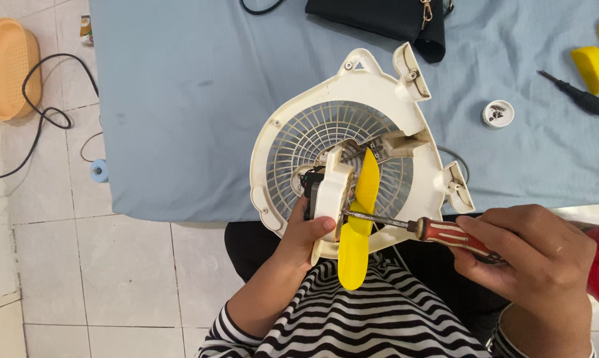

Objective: The person assembles a small electric fan by attaching a yellow three-blade propeller to the motor shaft. They use a screwdriver to tighten the central nut and secure the blades, then manually spin the propeller to test the assembly.

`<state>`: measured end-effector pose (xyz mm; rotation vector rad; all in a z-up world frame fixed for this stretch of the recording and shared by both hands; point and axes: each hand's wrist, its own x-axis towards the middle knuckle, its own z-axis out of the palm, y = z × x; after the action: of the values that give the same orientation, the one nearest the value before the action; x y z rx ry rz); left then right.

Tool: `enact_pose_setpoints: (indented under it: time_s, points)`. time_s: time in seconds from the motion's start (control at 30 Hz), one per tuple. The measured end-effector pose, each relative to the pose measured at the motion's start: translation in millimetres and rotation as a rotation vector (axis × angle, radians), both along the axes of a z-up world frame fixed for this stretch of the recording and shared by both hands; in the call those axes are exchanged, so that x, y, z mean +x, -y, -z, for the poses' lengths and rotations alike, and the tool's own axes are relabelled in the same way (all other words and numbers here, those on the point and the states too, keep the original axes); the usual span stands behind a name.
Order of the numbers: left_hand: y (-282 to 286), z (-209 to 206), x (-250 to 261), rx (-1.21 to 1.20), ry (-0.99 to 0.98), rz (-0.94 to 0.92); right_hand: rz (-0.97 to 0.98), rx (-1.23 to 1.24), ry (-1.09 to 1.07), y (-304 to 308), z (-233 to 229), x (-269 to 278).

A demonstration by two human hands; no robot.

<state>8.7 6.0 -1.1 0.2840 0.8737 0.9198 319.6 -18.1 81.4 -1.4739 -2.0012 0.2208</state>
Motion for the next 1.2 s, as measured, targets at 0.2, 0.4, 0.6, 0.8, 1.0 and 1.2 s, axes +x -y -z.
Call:
enact_pose_setpoints:
  time_s: [0.2, 0.4, 0.6, 0.8, 1.0, 1.2]
  points:
    - [1, 5, 0, -0.043, -0.007, -0.013, -0.013, 0.048, 0.019, -1, 0, -1]
    - [-1, 7, 1, -0.023, 0.0, -0.007, -0.029, 0.038, 0.012, 1, 2, 4]
    - [-1, 6, 0, -0.013, 0.05, -0.001, -0.017, 0.049, 0.028, 1, 5, 4]
    - [-1, 6, 1, -0.053, 0.038, -0.025, -0.027, 0.042, 0.025, 1, 8, 3]
    - [-1, 5, 2, -0.054, -0.018, -0.014, -0.013, 0.038, 0.02, -1, 7, 2]
    - [-4, 3, 2, -0.022, -0.062, 0.004, -0.042, 0.036, 0.105, 1, -1, 3]
